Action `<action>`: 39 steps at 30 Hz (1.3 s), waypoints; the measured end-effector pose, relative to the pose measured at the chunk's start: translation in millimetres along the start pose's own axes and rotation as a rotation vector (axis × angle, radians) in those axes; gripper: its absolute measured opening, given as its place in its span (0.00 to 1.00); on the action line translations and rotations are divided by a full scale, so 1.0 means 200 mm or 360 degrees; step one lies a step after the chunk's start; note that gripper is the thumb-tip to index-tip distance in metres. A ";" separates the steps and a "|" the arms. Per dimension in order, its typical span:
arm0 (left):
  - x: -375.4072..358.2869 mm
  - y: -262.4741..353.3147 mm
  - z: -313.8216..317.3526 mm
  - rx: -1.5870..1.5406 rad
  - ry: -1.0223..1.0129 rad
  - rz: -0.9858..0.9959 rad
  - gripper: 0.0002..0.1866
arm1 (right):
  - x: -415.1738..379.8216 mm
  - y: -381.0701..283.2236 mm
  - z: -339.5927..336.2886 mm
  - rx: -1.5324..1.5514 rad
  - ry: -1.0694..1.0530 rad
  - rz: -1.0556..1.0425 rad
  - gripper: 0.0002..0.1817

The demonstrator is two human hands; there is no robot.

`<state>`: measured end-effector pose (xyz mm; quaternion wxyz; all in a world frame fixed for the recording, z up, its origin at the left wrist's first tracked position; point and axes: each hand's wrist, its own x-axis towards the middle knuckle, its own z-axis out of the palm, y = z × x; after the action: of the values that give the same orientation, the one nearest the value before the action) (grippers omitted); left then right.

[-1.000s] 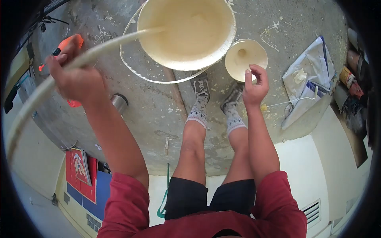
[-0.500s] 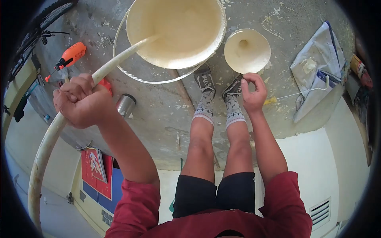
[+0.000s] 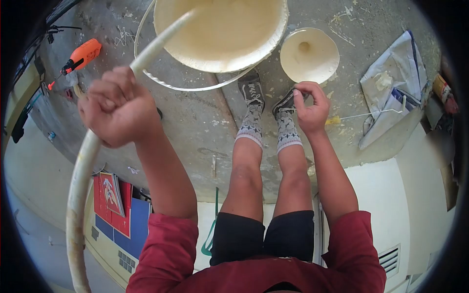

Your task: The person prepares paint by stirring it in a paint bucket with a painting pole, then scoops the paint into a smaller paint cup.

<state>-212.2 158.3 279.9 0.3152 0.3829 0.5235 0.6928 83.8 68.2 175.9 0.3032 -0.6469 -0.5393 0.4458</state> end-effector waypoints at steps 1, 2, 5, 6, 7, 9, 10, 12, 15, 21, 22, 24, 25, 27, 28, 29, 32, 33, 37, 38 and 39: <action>-0.03 0.02 -0.02 -0.0005 0.0010 0.0005 0.14 | 0.02 -0.03 0.02 -0.0006 -0.0005 -0.0010 0.04; -0.06 0.05 -0.03 0.0006 0.0046 -0.0024 0.14 | 0.04 -0.07 0.05 -0.0008 -0.0038 -0.0056 0.04; -0.12 0.10 -0.10 0.0053 0.0006 -0.0057 0.15 | 0.09 -0.14 0.12 -0.0002 -0.0103 -0.0110 0.04; -0.13 0.10 -0.11 0.0036 -0.0023 -0.0063 0.15 | 0.10 -0.15 0.14 0.0016 -0.0122 -0.0109 0.04; -0.13 0.10 -0.12 0.0015 -0.0055 -0.0066 0.14 | 0.11 -0.17 0.15 0.0014 -0.0124 -0.0120 0.04; -0.04 0.08 -0.10 0.0006 -0.0029 -0.0018 0.15 | 0.14 -0.19 0.19 0.0046 -0.0115 -0.0165 0.04; 0.05 0.05 -0.07 0.0071 0.0152 0.0007 0.15 | 0.14 -0.21 0.20 0.0046 -0.0101 -0.0189 0.04; 0.22 0.00 -0.02 0.0098 0.0449 0.0026 0.16 | 0.13 -0.23 0.22 0.0005 -0.0094 -0.0156 0.04; 0.36 -0.02 0.03 0.0004 0.0397 0.0150 0.15 | 0.11 -0.23 0.23 -0.0014 -0.0111 -0.0149 0.03; 0.25 -0.10 0.00 -0.0205 0.0140 0.0011 0.14 | 0.04 -0.21 0.23 0.0018 -0.0093 -0.0067 0.03; 0.20 -0.09 -0.02 -0.0157 0.0064 0.0009 0.15 | 0.03 -0.21 0.23 0.0025 -0.0088 -0.0055 0.03; 0.07 -0.06 -0.06 -0.0122 0.0124 -0.0042 0.15 | 0.01 -0.20 0.21 0.0030 -0.0086 -0.0059 0.03; 0.01 -0.04 -0.09 -0.0078 0.0189 -0.0084 0.15 | 0.01 -0.21 0.21 0.0044 -0.0094 -0.0069 0.03; -0.09 0.02 -0.15 -0.0062 0.0214 -0.0136 0.15 | 0.01 -0.25 0.22 0.0071 -0.0163 -0.0074 0.05; -0.12 0.05 -0.18 -0.0054 0.0240 -0.0199 0.14 | 0.01 -0.29 0.24 0.0087 -0.0229 -0.0073 0.08; -0.17 0.09 -0.18 -0.0043 0.0243 -0.0196 0.14 | 0.01 -0.35 0.29 0.0057 -0.0248 -0.0220 0.10; -0.32 0.17 -0.12 0.0069 0.0097 -0.0261 0.13 | 0.06 -0.61 0.51 -0.0012 -0.0358 -0.0588 0.20; -0.35 0.19 -0.10 0.0071 0.0103 -0.0254 0.13 | 0.09 -0.68 0.61 0.0029 -0.0272 -0.0786 0.16; -0.41 0.24 -0.15 0.0111 0.0011 -0.0284 0.09 | 0.13 -0.68 0.92 0.0374 -0.0593 -0.1016 0.08; -0.39 0.26 -0.16 0.0235 0.0010 -0.0179 0.08 | 0.14 -0.67 0.96 0.0382 -0.0588 -0.1012 0.08; -0.37 0.28 -0.16 0.0357 0.0008 -0.0075 0.07 | 0.17 -0.68 0.99 0.0360 -0.0477 -0.1027 0.11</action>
<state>-204.3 66.7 314.3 0.2853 0.4017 0.6073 0.6232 -152.4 116.0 203.5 0.4154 -0.3335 -0.7012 0.4738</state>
